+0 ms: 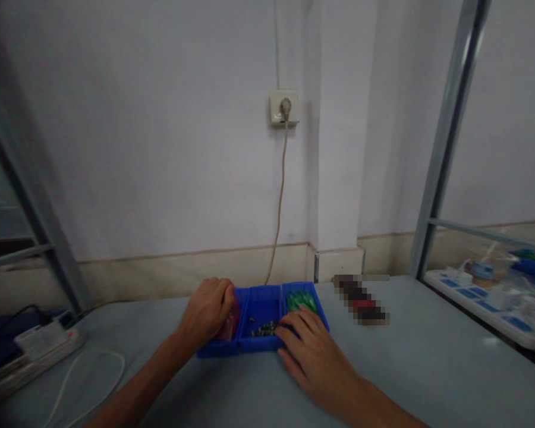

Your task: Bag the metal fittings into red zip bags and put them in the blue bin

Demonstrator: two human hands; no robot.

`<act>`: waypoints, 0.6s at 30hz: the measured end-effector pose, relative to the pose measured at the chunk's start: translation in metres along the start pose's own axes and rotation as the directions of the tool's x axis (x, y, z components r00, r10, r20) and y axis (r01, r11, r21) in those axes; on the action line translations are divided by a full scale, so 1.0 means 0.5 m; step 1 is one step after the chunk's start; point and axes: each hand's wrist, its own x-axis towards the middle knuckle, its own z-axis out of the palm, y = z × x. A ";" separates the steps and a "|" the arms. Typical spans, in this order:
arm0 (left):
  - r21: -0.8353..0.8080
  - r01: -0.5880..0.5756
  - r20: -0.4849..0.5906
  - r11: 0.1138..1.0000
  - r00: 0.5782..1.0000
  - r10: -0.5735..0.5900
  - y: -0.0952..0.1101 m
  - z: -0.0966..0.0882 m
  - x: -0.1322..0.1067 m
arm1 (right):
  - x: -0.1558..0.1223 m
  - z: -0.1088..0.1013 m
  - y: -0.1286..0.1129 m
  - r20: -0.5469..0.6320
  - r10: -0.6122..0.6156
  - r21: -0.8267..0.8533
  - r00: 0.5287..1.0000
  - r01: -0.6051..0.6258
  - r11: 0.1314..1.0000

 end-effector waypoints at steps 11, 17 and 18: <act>-0.151 0.111 -0.118 0.982 0.984 -0.130 0.034 -0.098 -0.002 | 0.001 -0.004 -0.003 0.025 0.011 0.014 1.000 -0.012 1.000; -0.395 0.148 0.458 0.907 0.887 0.054 0.109 -0.138 -0.068 | 0.005 -0.006 -0.007 0.026 0.022 0.023 0.999 -0.023 0.999; -0.374 0.120 0.496 0.920 0.864 0.089 0.113 -0.128 -0.091 | 0.006 -0.007 -0.008 0.026 0.022 0.024 0.999 -0.023 0.999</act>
